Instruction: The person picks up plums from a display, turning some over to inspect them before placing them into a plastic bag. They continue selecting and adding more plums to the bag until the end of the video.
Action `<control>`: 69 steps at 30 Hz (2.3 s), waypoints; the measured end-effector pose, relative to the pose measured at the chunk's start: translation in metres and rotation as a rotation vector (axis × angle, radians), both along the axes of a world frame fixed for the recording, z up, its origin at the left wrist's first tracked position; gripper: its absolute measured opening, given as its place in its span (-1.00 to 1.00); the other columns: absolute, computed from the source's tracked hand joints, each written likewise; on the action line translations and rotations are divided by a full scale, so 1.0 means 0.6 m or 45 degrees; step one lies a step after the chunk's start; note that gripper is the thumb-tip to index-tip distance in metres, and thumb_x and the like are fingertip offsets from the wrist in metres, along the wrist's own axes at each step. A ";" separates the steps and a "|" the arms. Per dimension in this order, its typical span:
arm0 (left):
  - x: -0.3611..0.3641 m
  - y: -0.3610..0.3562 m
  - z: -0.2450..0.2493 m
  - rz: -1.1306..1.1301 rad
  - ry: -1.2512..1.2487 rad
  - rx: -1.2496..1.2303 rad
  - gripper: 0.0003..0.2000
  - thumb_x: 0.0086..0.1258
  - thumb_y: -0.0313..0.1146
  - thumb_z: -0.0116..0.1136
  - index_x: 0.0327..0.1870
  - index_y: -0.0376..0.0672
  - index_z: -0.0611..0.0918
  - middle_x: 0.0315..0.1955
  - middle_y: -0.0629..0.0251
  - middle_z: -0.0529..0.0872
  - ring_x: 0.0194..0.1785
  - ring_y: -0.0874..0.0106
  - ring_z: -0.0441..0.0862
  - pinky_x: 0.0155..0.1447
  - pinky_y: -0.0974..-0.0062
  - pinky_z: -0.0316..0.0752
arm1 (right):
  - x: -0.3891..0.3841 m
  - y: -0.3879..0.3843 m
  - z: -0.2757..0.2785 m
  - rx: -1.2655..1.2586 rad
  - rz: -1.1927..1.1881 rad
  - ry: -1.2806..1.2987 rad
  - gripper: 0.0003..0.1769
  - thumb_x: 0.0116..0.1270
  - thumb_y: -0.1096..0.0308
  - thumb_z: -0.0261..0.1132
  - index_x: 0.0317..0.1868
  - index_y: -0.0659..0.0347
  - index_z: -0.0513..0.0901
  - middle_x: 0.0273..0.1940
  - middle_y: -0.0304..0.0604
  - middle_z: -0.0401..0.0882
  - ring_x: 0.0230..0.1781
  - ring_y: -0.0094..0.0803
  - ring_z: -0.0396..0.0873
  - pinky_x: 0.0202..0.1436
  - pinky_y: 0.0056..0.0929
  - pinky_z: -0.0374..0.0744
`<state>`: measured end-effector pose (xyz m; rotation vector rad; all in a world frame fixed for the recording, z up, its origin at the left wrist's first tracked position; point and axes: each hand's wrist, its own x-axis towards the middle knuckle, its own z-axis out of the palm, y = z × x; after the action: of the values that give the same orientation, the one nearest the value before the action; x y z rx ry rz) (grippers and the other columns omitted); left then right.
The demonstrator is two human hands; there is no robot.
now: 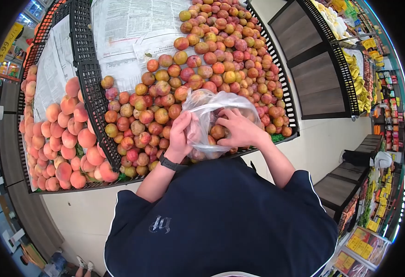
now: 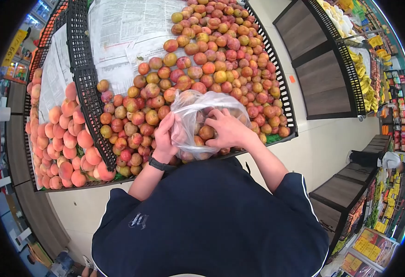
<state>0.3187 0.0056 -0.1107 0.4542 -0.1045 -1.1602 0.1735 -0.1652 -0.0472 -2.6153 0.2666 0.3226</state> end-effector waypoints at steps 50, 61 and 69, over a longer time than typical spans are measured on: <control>0.015 0.051 0.024 0.060 0.152 0.141 -0.69 0.70 -0.17 -0.19 -0.24 -0.12 0.51 -0.77 0.51 0.21 -0.80 0.61 0.06 -0.69 0.62 -0.01 | -0.037 -0.055 -0.164 -0.374 -0.652 -0.573 -0.25 0.17 0.23 0.36 0.38 0.29 0.39 0.16 0.08 0.46 0.15 0.05 0.40 0.19 -0.07 0.44; 0.001 0.044 0.046 0.075 -0.069 0.155 -0.77 0.71 -0.20 -0.17 -0.15 -0.11 0.47 -0.65 0.43 0.37 -0.71 0.61 0.20 -0.60 0.64 0.15 | -0.088 -0.048 0.077 0.375 -0.603 -1.404 -0.85 0.37 0.62 0.21 -0.09 0.32 0.63 -0.15 -0.08 0.64 -0.20 -0.39 0.64 -0.05 -0.43 0.60; -0.019 0.048 0.072 0.116 -0.244 0.092 -0.76 0.71 -0.20 -0.17 -0.18 -0.12 0.44 -0.63 0.41 0.42 -0.69 0.62 0.26 -0.59 0.64 0.17 | 0.019 0.100 0.008 0.055 0.009 -0.400 -0.54 0.07 0.41 0.39 0.05 0.21 0.61 0.02 0.04 0.52 0.05 0.02 0.54 -0.08 -0.08 0.68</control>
<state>0.3071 0.0346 -0.0672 0.6280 -0.2059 -1.0318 0.1849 -0.1053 -0.0422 -2.5765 0.1404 -0.0814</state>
